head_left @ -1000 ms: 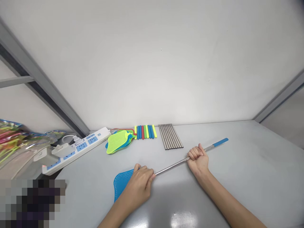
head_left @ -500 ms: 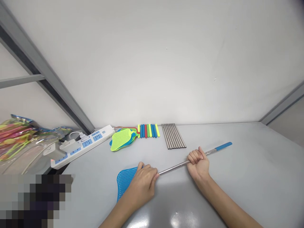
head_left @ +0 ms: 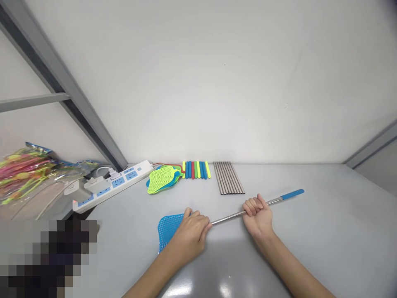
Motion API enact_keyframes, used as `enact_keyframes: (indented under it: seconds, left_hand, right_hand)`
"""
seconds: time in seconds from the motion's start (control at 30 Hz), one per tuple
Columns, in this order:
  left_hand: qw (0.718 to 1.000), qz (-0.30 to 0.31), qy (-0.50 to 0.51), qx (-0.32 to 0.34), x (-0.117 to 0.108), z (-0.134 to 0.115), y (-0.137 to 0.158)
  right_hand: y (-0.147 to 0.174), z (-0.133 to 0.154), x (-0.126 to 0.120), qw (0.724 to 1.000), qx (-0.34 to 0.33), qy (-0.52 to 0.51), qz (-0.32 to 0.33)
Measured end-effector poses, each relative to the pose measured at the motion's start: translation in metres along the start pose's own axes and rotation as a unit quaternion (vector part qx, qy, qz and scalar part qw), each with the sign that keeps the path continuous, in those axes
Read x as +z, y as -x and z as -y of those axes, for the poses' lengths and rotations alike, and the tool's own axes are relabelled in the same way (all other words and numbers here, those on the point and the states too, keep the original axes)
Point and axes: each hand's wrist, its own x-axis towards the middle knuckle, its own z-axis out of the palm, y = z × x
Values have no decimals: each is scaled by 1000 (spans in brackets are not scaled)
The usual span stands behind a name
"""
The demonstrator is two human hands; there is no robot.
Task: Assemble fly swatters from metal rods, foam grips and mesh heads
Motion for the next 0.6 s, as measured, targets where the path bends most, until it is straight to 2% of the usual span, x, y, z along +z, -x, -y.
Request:
enact_keyframes:
  seconds: [0.17,0.43,0.6]
  left_hand:
    - [1000,5,0,1,-2,1,-3]
    - [1000,24,5,18,-19,6,-6]
    - [999,49,1,23,-14,4,-3]
  right_hand:
    - [-1,2,-1,1000,1,0,8]
    - [-7,14,3,998,29,-49,-10]
    - [-6,14,4,999,18,-46,-16]
